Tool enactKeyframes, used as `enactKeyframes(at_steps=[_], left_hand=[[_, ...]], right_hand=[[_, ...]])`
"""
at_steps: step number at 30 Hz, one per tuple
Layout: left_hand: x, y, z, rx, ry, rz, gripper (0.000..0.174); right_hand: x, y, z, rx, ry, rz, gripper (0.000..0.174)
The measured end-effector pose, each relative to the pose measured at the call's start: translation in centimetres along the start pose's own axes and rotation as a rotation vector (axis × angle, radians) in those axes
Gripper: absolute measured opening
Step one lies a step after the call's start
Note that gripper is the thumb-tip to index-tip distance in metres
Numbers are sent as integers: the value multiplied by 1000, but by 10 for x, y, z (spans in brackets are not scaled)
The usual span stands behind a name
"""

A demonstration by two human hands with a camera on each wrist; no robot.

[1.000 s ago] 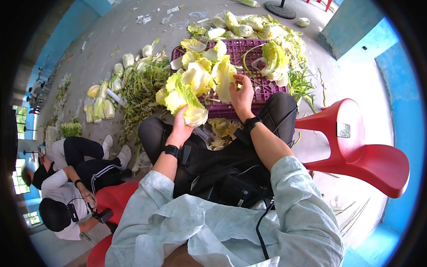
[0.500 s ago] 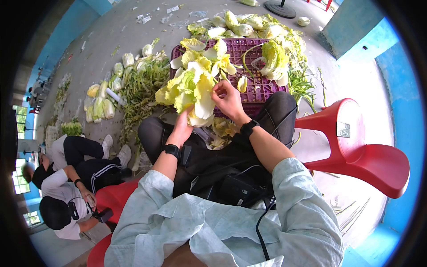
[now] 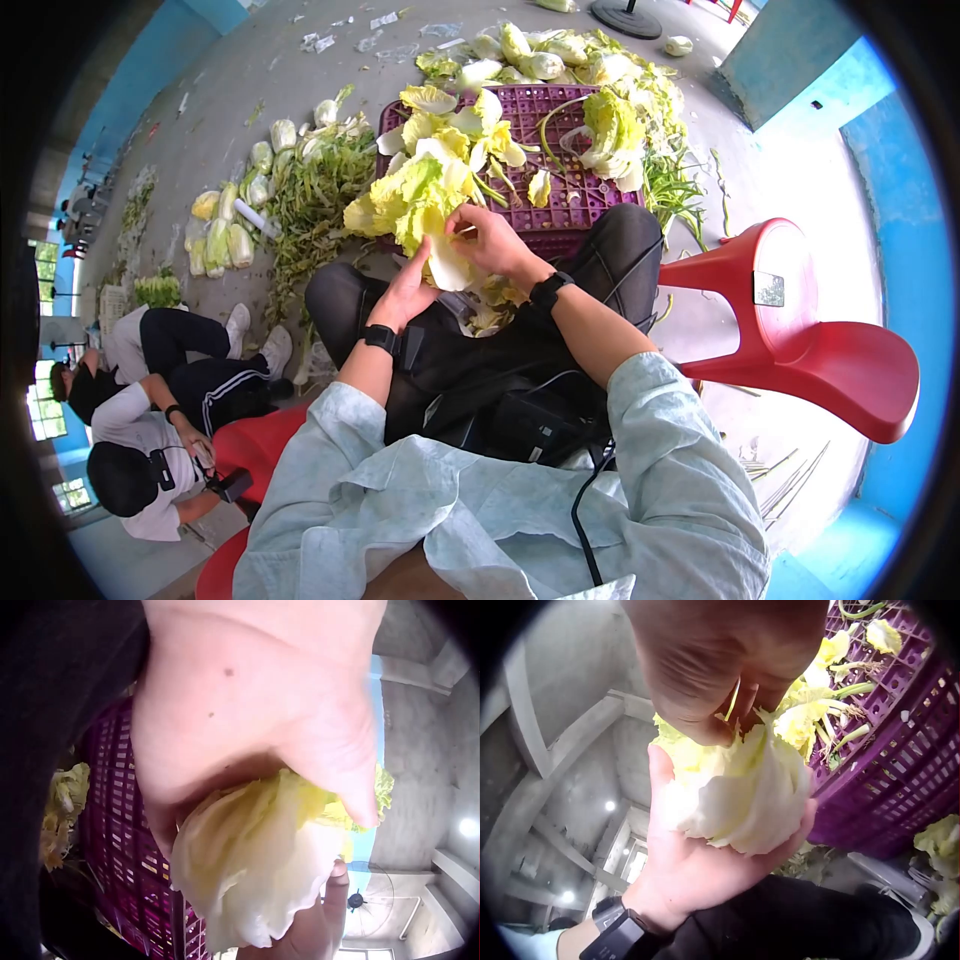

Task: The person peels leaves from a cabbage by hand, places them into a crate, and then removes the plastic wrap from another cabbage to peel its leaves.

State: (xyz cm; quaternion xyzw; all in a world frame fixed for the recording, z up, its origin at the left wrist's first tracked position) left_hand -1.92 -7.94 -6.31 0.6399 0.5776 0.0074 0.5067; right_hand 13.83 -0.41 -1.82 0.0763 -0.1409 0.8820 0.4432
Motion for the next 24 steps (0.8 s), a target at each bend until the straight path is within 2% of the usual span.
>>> enactKeyframes(at_steps=[4,5,9,12,17,20,24], left_hand=[[10,-17,4,99,-23,-14,40],[13,-21,4,47,-3,-44,35],[6,-16,-5,-89,33,-54,38],[-2,-4,-9,-126,57,-15,40],[-4,-4,-13,-125,103,-56,43],[-1,-13,-14,-165,159,-89,43],[-2,-20,-18,-239,230,-140,40]], right_hand=[[-1,-1,19,-48,20,58,27],[-2,-2,15,-52,22,-14,26],[4,-16,0,-86,8,-317,31],[-2,-14,-27,152,190,-358,33],[-4,-36,-42,-254,166,-394,25],[-11,-38,-52,-302,307,-295,24],[-13,-29,-79,-212,360,-123,29]])
Point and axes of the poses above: each hand's wrist, its own x-axis towards the middle knuckle, its own y-axis out of the palm, z = x × y, the point moved 4 cm from there along x, towards the middle knuckle, and after that the axes turned 9 degrees about -y, right-handed, at the moved point
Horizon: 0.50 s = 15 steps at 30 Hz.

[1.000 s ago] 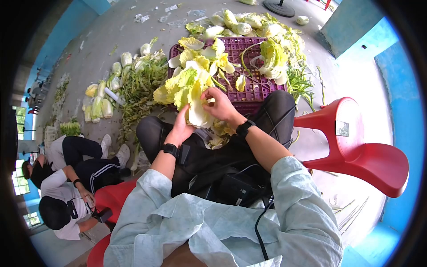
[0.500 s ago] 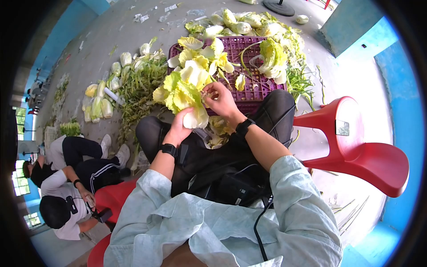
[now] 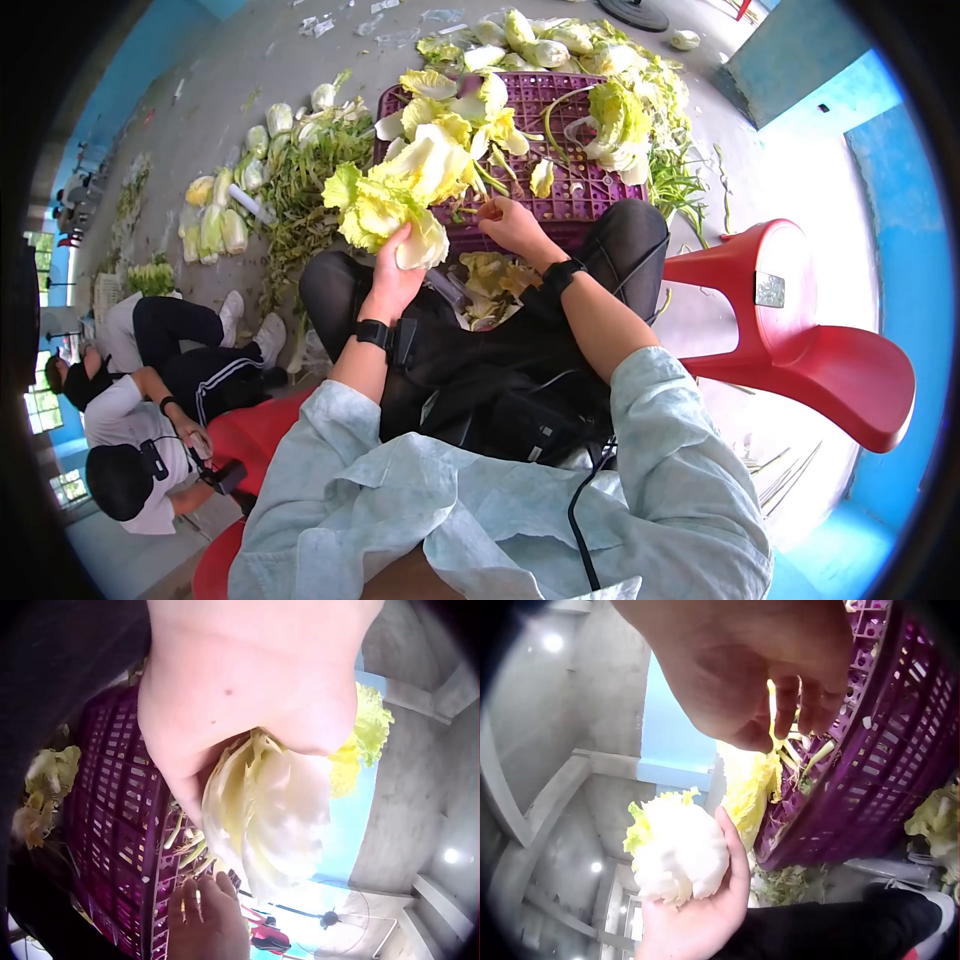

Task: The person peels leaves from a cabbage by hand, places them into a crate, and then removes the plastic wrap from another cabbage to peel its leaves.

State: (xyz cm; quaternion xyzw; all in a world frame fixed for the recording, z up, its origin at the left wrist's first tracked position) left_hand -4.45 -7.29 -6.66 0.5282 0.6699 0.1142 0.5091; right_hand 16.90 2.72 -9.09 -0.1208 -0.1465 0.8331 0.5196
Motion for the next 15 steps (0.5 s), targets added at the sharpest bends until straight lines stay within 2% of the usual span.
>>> enactKeyframes(at_steps=[3,6,7,10,11,14,15], left_hand=[[5,-5,-2,-20,40,-15,39],[10,-7,-3,-21,51,-19,37],[9,-6,-2,-32,49,-37,37],[12,-10,-2,-68,54,-61,34],[16,-14,-1,-82,58,-50,34],[12,-11,1,-131,35,-51,32],[10,-8,2,-152,26,-42,32]], right_hand=[[15,6,4,77,5,124,31],[48,8,27,-16,-40,103,32],[59,8,32,-38,-68,93,44],[82,6,42,-334,105,-42,64],[92,9,36,-340,161,-33,86],[104,15,23,-287,267,-125,92],[105,14,22,-300,250,-157,93]])
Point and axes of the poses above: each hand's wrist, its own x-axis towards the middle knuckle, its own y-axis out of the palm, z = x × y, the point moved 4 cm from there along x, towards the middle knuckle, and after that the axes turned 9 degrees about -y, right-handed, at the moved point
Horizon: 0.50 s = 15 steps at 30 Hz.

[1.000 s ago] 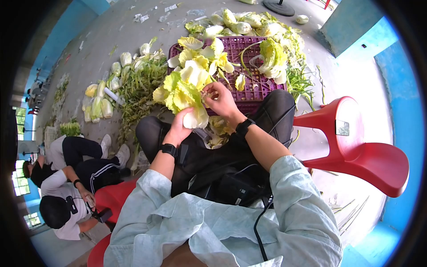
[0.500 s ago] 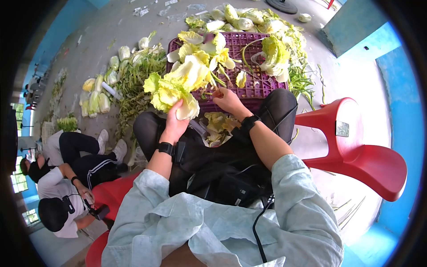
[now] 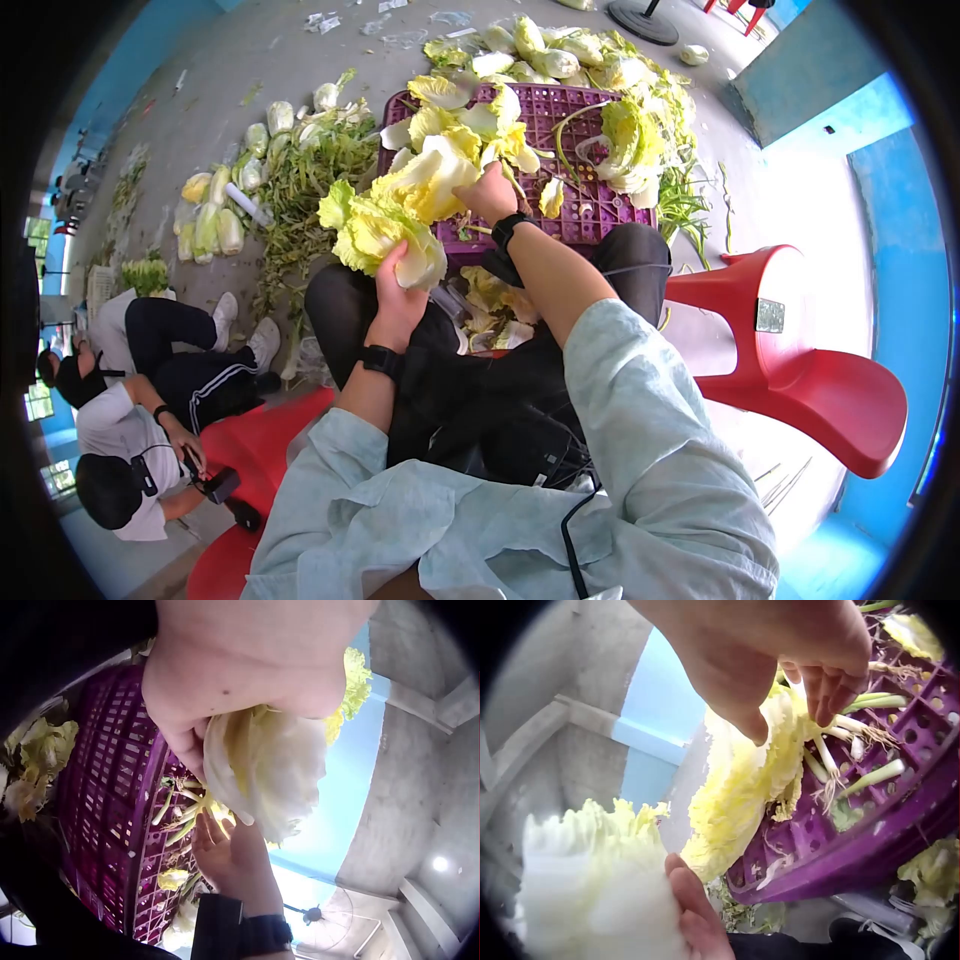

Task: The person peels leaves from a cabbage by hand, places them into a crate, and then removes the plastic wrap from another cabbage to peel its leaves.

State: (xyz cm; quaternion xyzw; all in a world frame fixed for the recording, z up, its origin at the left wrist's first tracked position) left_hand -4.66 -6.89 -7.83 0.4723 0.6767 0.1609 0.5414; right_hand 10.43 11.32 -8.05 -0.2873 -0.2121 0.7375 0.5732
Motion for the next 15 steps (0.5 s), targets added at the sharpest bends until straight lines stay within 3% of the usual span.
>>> enactKeyframes(at_steps=[4,7,8,11,12,15], left_hand=[[1,7,8,2,20,58,32],[2,19,17,-36,-3,60,32],[3,24,20,-25,-4,73,32],[8,35,29,-31,-31,55,31],[9,41,30,-40,-42,41,30],[3,51,29,39,6,31,31]], right_hand=[[4,7,-1,-36,-13,-60,77],[8,6,-6,156,32,-103,70],[9,7,-5,50,9,-121,73],[18,7,-6,96,54,-63,72],[17,2,-1,115,32,-116,63],[18,-12,1,239,35,96,49]])
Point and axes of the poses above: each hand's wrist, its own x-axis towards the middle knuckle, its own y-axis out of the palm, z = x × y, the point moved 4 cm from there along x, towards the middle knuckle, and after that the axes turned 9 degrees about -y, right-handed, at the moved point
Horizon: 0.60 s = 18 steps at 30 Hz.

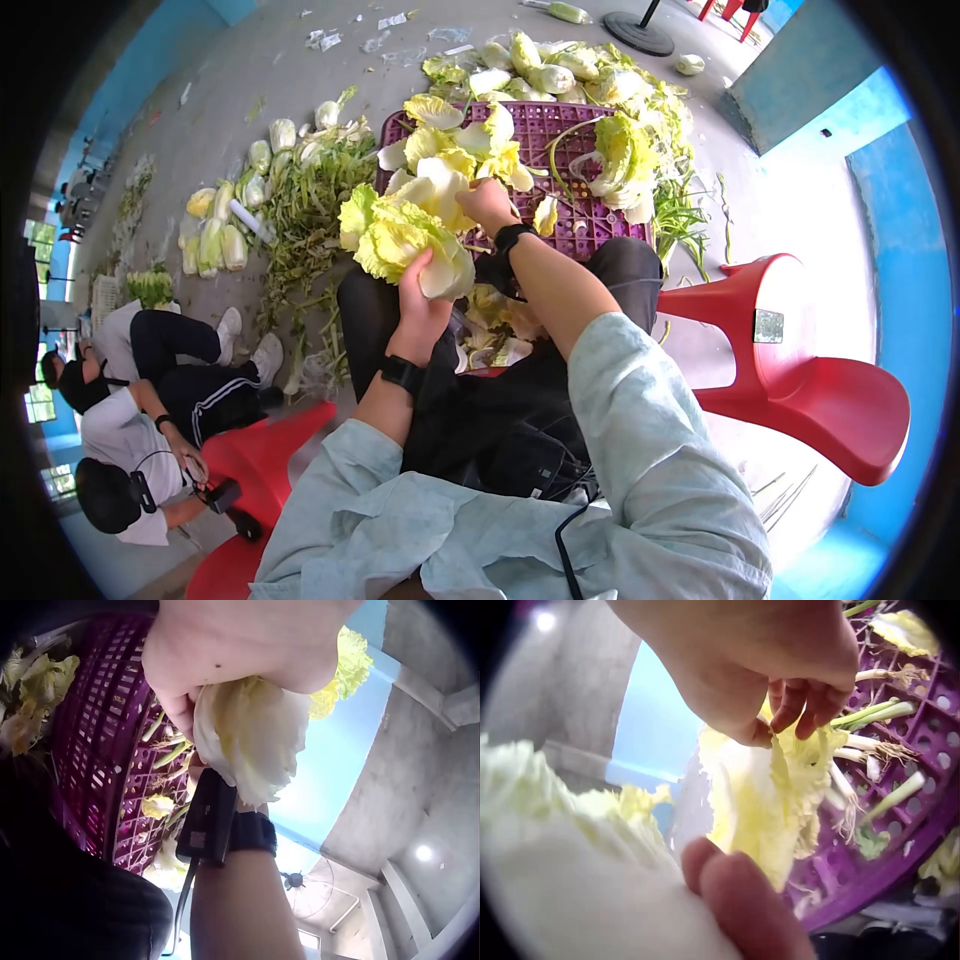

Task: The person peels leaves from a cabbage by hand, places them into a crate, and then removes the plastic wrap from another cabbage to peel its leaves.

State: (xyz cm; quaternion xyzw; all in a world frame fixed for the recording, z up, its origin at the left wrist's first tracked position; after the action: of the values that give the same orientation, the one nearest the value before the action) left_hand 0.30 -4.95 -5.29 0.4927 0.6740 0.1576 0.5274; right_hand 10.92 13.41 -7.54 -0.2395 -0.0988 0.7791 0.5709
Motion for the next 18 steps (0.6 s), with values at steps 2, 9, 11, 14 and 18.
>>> enactKeyframes(at_steps=[2,9,11,14,18], left_hand=[[2,-7,4,-4,-26,-31,32],[7,-10,4,14,-71,-11,34],[7,-8,4,28,-92,-29,36],[8,-2,3,96,-129,-52,37],[7,4,5,212,-124,-32,40]], right_hand=[[7,-5,-19,145,10,8,38],[-40,-79,15,409,19,-56,56],[-48,-94,11,565,-1,-60,54],[-81,-110,23,860,129,-40,51],[-120,-108,13,984,148,9,54]])
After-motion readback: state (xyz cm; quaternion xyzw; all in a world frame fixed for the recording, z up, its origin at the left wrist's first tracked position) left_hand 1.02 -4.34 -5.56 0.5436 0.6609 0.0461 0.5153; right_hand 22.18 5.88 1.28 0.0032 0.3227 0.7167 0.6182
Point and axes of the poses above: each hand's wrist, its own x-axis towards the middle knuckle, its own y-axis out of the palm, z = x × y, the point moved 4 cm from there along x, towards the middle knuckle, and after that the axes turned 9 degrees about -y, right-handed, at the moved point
